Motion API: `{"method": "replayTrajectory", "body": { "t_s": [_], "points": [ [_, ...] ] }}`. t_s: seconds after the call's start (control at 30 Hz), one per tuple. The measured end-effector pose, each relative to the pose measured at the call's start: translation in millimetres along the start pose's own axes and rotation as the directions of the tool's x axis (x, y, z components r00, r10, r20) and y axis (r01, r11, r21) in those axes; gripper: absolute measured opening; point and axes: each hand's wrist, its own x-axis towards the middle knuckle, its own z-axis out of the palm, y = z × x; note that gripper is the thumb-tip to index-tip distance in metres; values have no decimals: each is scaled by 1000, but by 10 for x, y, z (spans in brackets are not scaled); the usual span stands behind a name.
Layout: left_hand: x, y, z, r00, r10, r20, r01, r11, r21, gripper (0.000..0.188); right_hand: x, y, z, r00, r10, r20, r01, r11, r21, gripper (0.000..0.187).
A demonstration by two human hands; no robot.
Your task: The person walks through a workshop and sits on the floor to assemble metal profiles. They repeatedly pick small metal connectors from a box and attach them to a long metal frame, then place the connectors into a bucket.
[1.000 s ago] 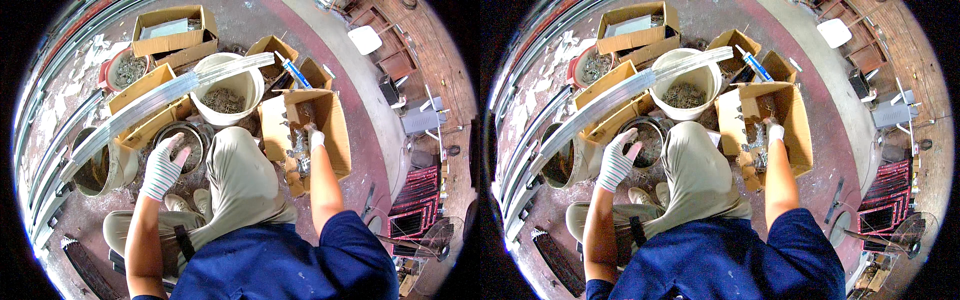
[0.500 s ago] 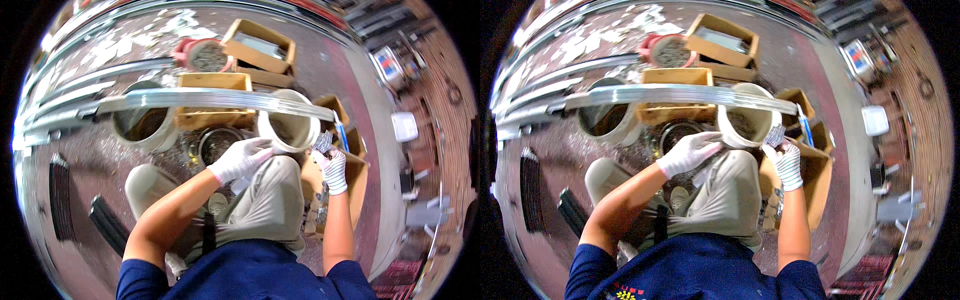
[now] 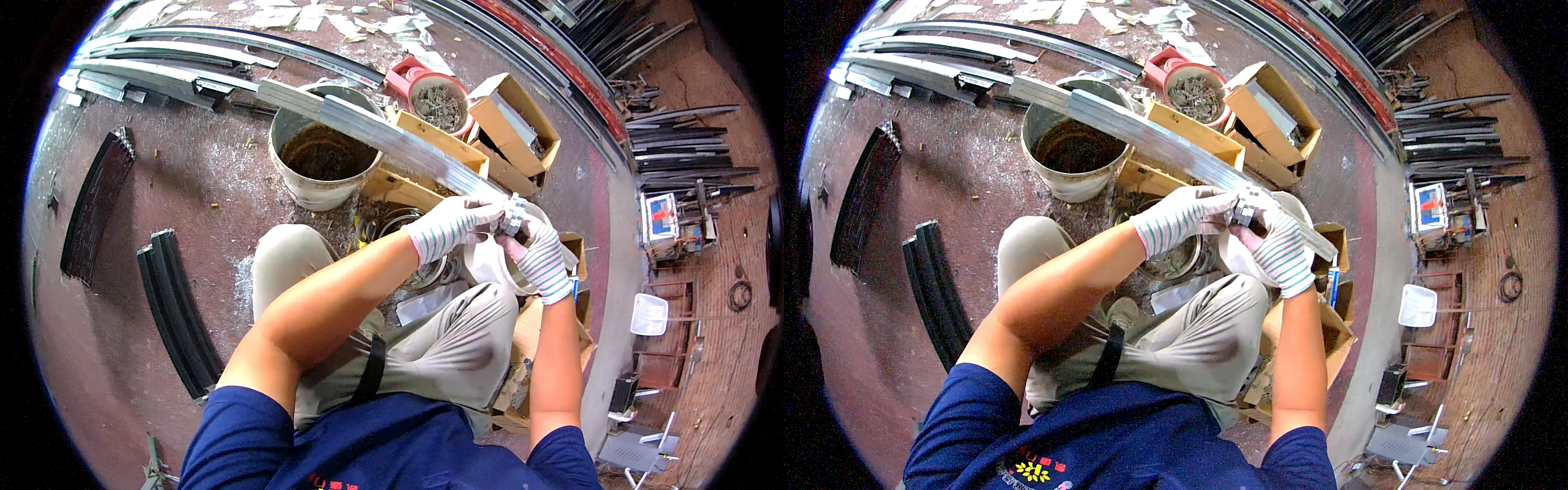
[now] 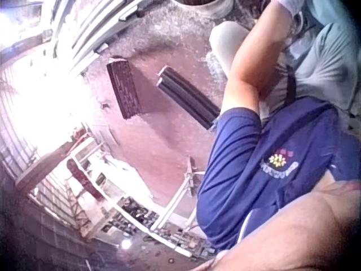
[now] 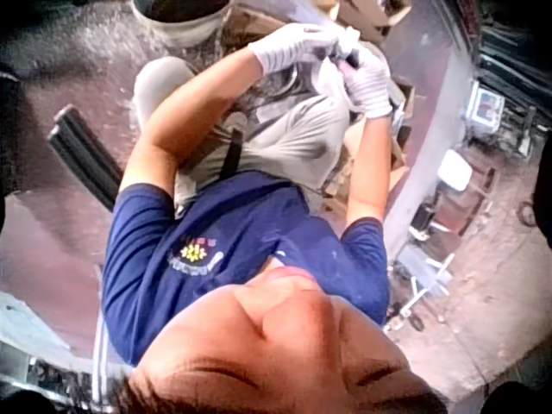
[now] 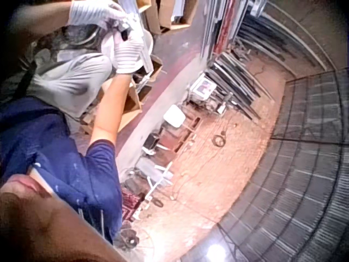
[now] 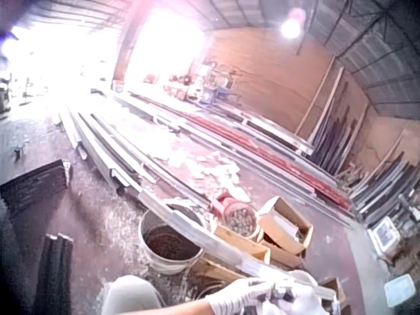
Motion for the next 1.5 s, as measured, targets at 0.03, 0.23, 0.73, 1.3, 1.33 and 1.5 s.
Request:
{"method": "replayTrajectory", "body": {
  "t_s": [0.03, 0.23, 0.73, 1.3, 1.33, 1.5],
  "points": [
    [-14, 32, -40, 1000, 23, 16, -22, 999, -31, 43, 39, -66, 12, 1000, -14, -15, 14, 999, -46, 28],
    [-78, 145, -106, 991, 93, 99, -84, 992, -95, 43, 146, -264, 130, 995, -85, -46, 71, 968, -242, 28],
    [-169, -207, -108, 989, -136, 63, 144, 979, -147, 33, 47, -409, 388, 857, 514, 37, -271, 511, -816, 85],
    [0, -779, -66, 967, -177, -181, 178, 984, -7, 41, -453, 356, 1063, 868, 139, -476, -221, 968, -121, 58],
    [-8, -756, -23, 968, -183, -170, 197, 978, 69, 47, -468, 456, 1032, 870, 153, -468, -229, 967, -109, 58],
    [92, -787, 103, 967, -161, -199, 217, 927, 306, 56, -404, 1054, 521, 736, 267, -622, -368, 929, -38, 43]
  ]
}}
